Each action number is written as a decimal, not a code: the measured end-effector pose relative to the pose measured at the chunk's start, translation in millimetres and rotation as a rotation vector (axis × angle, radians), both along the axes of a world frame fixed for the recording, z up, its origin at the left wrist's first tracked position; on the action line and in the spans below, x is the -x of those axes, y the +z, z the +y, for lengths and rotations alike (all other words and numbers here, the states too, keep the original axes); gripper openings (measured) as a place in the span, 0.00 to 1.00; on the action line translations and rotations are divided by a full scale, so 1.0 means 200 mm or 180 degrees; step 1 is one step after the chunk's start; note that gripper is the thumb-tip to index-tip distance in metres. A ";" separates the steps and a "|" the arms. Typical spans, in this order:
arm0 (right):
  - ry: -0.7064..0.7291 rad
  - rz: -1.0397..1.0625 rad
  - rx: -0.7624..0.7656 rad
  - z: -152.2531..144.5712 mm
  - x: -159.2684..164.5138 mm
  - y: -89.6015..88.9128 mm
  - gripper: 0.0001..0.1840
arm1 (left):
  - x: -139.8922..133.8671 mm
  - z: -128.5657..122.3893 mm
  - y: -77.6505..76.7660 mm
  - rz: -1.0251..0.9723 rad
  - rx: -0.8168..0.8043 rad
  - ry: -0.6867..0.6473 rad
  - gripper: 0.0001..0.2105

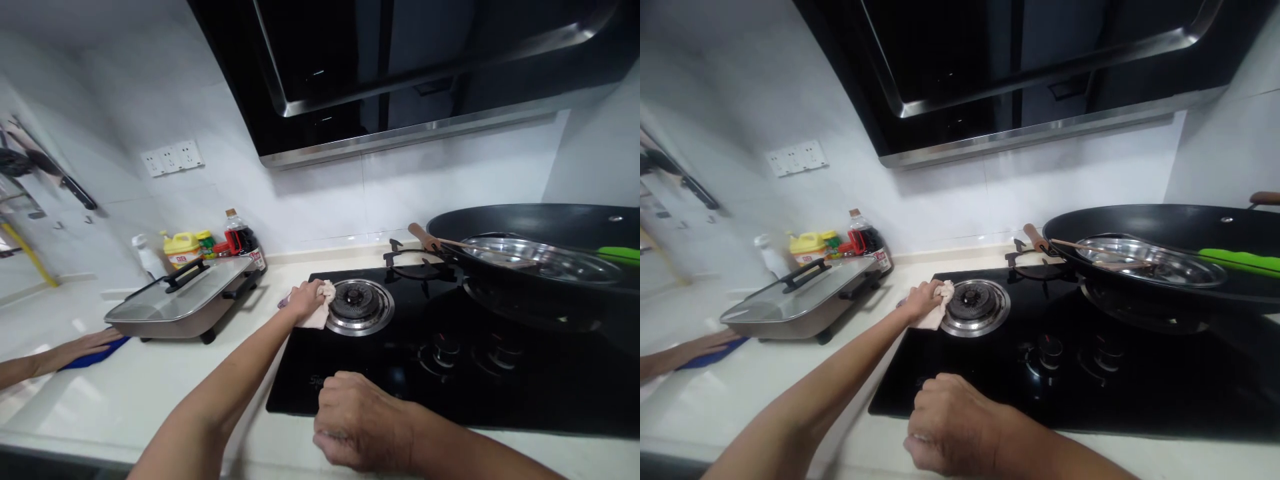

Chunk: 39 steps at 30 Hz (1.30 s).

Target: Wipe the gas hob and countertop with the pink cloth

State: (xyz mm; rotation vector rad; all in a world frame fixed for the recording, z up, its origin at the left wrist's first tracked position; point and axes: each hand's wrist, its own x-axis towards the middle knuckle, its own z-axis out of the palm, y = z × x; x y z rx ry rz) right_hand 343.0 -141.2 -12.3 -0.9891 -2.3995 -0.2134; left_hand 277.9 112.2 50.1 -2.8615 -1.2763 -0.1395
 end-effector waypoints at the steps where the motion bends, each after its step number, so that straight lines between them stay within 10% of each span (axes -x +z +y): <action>1: 0.0000 -0.0006 -0.0016 0.00 0.00 0.00 0.16 | 0.01 -0.02 0.00 -0.0028 -0.0015 -0.0012 0.20; 19: -0.0157 -0.0029 -0.0698 0.04 0.02 0.08 0.13 | 0.14 -0.59 -0.08 -0.0331 -0.0064 -0.0736 0.21; 24: -0.0530 0.0102 -0.0508 -0.21 -0.03 0.16 0.11 | 0.11 -0.63 -0.09 -0.0512 -0.0015 -0.0681 0.21; 32: -0.2744 0.1576 -0.0525 -0.69 -0.66 -0.21 0.19 | -0.01 -0.81 -0.11 -0.0831 0.0323 -0.0844 0.21; 39: -0.2733 0.1223 0.0150 -0.67 -0.79 -0.32 0.21 | -0.22 -1.09 -0.18 -0.0780 0.0532 -0.1621 0.31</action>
